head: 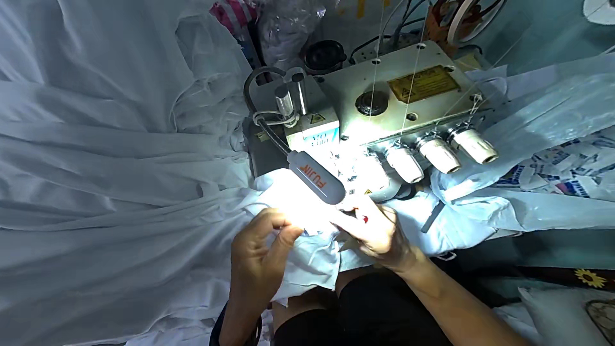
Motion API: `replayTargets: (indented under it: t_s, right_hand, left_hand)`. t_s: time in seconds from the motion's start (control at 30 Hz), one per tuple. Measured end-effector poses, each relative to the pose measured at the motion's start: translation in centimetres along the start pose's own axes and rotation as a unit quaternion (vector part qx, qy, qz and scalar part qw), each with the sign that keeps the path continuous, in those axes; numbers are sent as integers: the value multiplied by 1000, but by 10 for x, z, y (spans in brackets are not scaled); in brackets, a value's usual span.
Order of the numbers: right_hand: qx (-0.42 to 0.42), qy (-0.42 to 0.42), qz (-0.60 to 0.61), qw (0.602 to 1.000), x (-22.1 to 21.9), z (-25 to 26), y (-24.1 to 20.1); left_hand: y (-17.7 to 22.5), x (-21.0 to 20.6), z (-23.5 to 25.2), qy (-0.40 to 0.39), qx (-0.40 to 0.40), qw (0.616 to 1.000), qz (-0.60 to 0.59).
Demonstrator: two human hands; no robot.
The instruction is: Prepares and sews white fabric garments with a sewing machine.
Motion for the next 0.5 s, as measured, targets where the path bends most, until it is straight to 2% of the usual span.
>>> replayTargets:
  t_s: [0.07, 0.23, 0.33, 0.43, 0.5]
  right_hand:
    - [11, -3, 33, 999, -3, 0, -2]
    - [-38, 10, 86, 996, -3, 1, -12]
    - [-54, 9, 89, 995, -3, -1, -14]
    - [-56, 6, 77, 995, -2, 0, -16]
    - [-48, 4, 65, 997, -2, 0, -17]
  left_hand:
    - [-4, -9, 13, 15, 4, 999, 28]
    - [-8, -21, 25, 3, 35, 998, 56]
    - [-11, -25, 18, -41, 0, 993, 107]
    - [-17, -34, 11, -34, -29, 983, 180]
    - [-18, -36, 10, -27, -29, 981, 188]
Point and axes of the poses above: each hand's wrist, its own z-axis towards the middle knuckle, its own x-axis out of the back of the hand, y = z × x, the point moved 1 cm from there along z, towards the middle knuckle, and after that the axes turned 13 degrees about y, right-handed, at the moved point
